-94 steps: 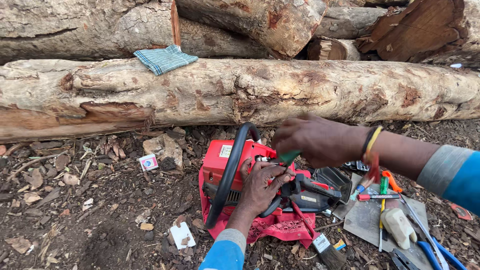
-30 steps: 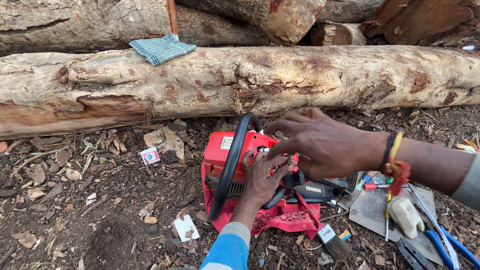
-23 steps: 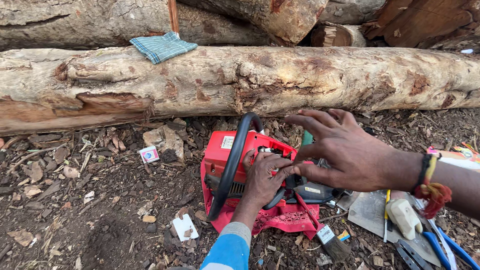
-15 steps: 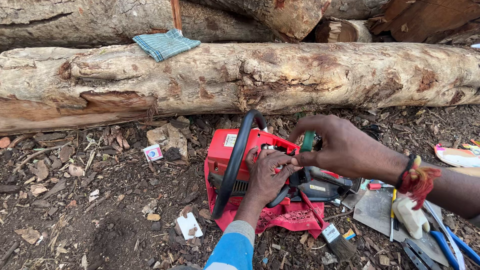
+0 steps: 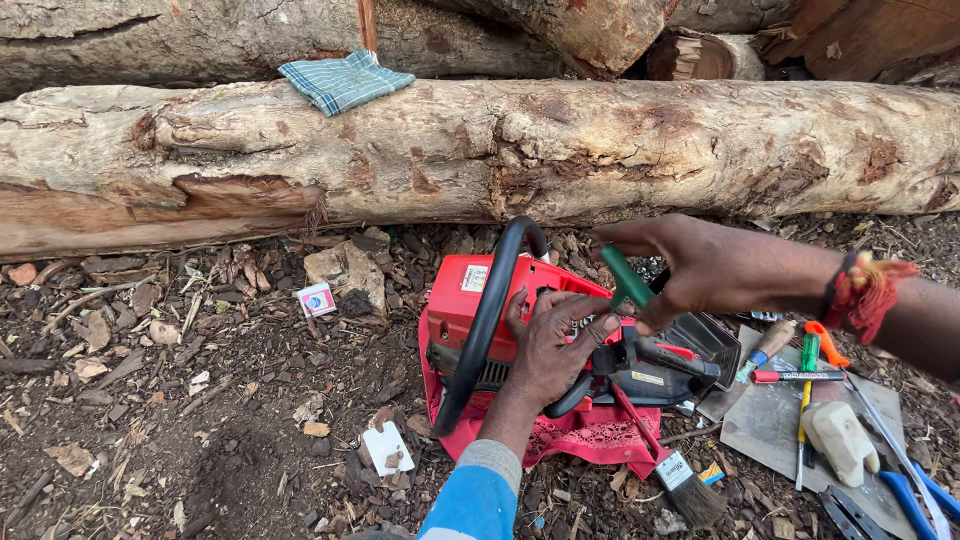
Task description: The person uses a red screwdriver and a green T-handle tool to adjust and tighten screws on the engine area of a red chainsaw. They repeatedly insert, turn, and remove the tools while working on the same section of the chainsaw.
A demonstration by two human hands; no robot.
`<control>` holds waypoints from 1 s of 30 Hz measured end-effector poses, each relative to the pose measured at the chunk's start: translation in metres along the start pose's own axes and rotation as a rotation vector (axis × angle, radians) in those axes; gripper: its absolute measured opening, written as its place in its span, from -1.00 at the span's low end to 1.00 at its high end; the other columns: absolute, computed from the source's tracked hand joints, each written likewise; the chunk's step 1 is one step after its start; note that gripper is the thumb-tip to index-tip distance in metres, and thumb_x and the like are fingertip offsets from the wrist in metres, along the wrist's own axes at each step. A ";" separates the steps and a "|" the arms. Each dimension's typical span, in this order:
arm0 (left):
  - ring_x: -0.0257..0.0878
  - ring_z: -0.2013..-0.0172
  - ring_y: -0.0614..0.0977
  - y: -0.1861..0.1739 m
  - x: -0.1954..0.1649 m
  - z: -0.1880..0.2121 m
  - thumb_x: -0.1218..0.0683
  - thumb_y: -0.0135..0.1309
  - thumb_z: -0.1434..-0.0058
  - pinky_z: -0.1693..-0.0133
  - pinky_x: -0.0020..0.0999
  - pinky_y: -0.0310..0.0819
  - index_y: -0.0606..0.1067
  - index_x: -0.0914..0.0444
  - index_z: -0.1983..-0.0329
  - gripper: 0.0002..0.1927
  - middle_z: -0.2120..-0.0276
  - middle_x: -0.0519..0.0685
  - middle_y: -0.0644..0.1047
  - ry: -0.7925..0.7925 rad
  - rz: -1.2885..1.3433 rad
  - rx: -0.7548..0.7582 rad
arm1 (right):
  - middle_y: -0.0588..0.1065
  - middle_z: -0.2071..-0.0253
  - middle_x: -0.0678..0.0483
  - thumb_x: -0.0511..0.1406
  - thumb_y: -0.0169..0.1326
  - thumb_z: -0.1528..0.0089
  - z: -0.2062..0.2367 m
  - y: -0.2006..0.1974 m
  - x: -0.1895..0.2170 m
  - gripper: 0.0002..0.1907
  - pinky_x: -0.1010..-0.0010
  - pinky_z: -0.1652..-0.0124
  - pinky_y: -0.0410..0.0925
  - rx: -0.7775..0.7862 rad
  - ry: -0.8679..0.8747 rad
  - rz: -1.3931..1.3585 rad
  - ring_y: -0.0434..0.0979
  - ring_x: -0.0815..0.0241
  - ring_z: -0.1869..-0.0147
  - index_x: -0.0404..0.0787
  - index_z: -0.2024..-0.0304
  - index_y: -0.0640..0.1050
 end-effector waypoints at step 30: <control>-0.34 -0.15 0.49 0.007 0.005 0.003 -0.28 0.12 -0.21 -0.39 0.06 -0.36 0.69 -0.02 0.07 -0.61 0.10 -0.23 0.66 0.060 -0.086 -0.035 | 0.33 -0.35 0.07 0.32 -0.47 -0.26 -0.025 -0.018 0.012 -0.16 -0.21 -0.37 0.09 -0.103 0.008 0.460 0.12 0.14 -0.58 -0.04 -0.03 0.61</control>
Point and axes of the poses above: each hand's wrist, its own z-axis away from the middle knuckle, its own y-axis out of the palm, x = y × z, the point moved 9 cm from there along -z, towards the middle knuckle
